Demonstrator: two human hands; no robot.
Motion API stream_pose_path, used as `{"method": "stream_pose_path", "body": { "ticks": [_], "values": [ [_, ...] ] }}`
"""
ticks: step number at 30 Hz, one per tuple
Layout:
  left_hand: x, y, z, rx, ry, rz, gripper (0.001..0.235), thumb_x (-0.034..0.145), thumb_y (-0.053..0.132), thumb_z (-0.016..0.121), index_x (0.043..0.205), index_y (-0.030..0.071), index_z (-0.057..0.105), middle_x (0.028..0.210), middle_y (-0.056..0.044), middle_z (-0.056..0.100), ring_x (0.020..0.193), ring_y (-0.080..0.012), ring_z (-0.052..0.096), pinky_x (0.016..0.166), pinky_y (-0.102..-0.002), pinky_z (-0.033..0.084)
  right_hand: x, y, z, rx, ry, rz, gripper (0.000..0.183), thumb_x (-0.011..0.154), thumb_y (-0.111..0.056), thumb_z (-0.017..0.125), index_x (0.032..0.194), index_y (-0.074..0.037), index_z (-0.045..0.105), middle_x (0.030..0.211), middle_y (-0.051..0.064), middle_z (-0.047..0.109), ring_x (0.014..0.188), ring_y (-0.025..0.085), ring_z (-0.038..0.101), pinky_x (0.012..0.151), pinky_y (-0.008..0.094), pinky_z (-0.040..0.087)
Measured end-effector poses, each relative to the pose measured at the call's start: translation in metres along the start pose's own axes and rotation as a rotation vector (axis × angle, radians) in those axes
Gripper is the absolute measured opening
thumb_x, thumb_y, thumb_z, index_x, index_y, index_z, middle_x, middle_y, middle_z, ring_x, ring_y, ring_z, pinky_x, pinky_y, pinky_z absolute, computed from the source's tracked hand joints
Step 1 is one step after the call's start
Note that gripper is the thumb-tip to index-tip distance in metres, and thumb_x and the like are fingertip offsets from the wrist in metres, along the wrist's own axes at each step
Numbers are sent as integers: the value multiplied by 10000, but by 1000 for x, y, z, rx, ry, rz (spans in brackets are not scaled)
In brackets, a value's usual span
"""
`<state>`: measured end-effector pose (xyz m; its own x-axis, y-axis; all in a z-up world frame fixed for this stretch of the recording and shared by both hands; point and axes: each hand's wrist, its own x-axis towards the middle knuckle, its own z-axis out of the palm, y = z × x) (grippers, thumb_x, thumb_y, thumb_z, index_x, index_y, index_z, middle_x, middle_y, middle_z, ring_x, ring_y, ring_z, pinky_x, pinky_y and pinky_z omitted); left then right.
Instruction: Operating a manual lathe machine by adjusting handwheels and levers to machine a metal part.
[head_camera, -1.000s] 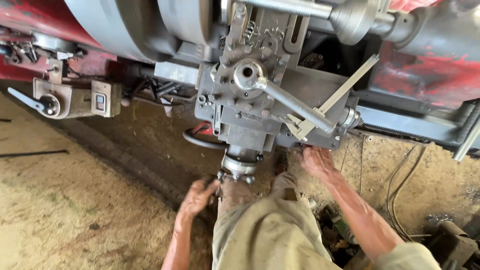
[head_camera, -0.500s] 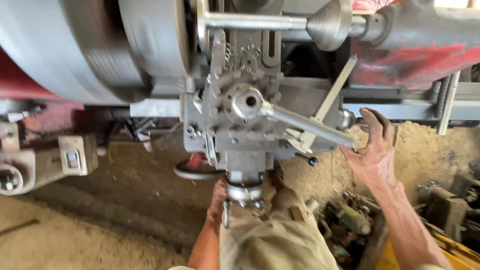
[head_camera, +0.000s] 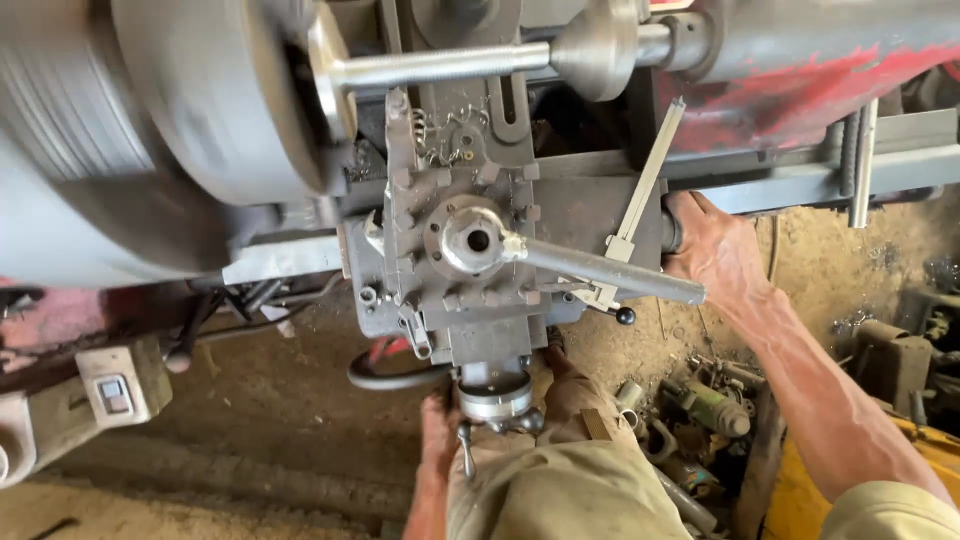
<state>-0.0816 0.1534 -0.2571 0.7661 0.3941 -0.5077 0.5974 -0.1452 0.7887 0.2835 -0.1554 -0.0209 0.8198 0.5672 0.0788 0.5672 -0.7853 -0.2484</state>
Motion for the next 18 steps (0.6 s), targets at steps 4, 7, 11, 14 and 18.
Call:
{"method": "stream_pose_path", "body": {
  "ticks": [4,7,11,14,18],
  "values": [
    [62,-10,-7,47,95,177,196,801,187,737,906,108,592,815,-77,622,801,-199,515,760,-371,407,-16,32,21,-43,20,26,179,772,-187,552,918,-84,548,677,28,472,585,230,508,461,356,433],
    [48,-13,-77,266,152,-176,391,784,334,687,1054,51,689,1023,-225,712,1004,-423,656,909,-450,500,-11,23,4,-266,-140,83,239,835,-197,681,1022,-138,544,694,11,562,546,209,552,430,356,472],
    [-23,4,-106,1115,244,463,460,869,47,623,1317,102,535,976,-111,658,572,-373,603,418,-485,420,3,4,-22,-78,-212,94,359,772,114,550,1108,-11,581,521,-1,552,316,80,428,248,263,369],
    [-33,86,-30,-55,66,-317,371,962,332,622,930,27,831,856,-92,816,756,-141,663,705,-327,538,2,-11,-44,182,-111,131,485,696,193,422,1170,112,488,885,203,599,374,158,458,268,298,330],
    [62,66,48,-543,-59,-187,302,924,39,576,1169,12,749,1177,-124,773,1058,-208,694,933,-387,559,-24,-50,-74,197,-53,381,954,746,-84,855,1489,67,275,1198,289,579,654,255,613,513,407,584]
  ]
}}
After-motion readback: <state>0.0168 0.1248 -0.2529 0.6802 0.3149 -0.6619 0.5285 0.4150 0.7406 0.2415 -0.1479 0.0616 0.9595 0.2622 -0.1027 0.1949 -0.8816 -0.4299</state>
